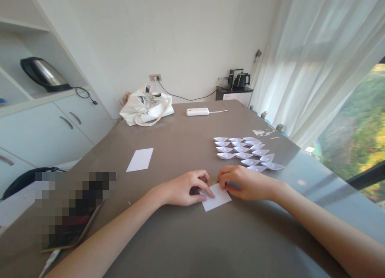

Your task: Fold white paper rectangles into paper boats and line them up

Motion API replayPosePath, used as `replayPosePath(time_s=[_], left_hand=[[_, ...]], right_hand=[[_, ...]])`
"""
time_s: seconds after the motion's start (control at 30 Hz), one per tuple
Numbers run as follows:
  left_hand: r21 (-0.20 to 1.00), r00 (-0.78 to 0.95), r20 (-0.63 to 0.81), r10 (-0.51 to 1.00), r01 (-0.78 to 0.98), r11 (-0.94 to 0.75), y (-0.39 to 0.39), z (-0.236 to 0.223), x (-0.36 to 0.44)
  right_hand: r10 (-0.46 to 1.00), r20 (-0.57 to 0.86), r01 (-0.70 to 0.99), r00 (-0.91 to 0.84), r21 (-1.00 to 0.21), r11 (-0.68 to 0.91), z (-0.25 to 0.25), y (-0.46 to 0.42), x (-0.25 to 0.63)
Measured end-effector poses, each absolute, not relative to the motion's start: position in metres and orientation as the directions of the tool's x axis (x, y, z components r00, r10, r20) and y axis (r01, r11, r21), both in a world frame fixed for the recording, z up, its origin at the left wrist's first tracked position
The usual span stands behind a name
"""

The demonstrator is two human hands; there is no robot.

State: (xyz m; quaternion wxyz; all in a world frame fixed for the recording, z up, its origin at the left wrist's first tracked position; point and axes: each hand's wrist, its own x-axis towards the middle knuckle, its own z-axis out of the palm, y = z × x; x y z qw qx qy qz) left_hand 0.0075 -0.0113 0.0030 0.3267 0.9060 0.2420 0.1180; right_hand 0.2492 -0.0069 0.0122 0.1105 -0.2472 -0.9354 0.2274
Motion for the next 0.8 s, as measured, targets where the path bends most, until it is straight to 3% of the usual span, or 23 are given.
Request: replayPosePath(time_s=[0.37,0.8], left_hand=[[0.578,0.836,0.044,0.547,0.426,-0.696,-0.017,0.002,0.013],[0.594,0.837,0.038,0.546,0.421,-0.686,-0.013,0.009,0.007]], right_hand=[[0.513,0.081,0.422,-0.855,-0.467,0.777,0.013,-0.006,0.249],[0.568,0.082,0.474,-0.819,-0.462,0.750,0.012,-0.007,0.248]])
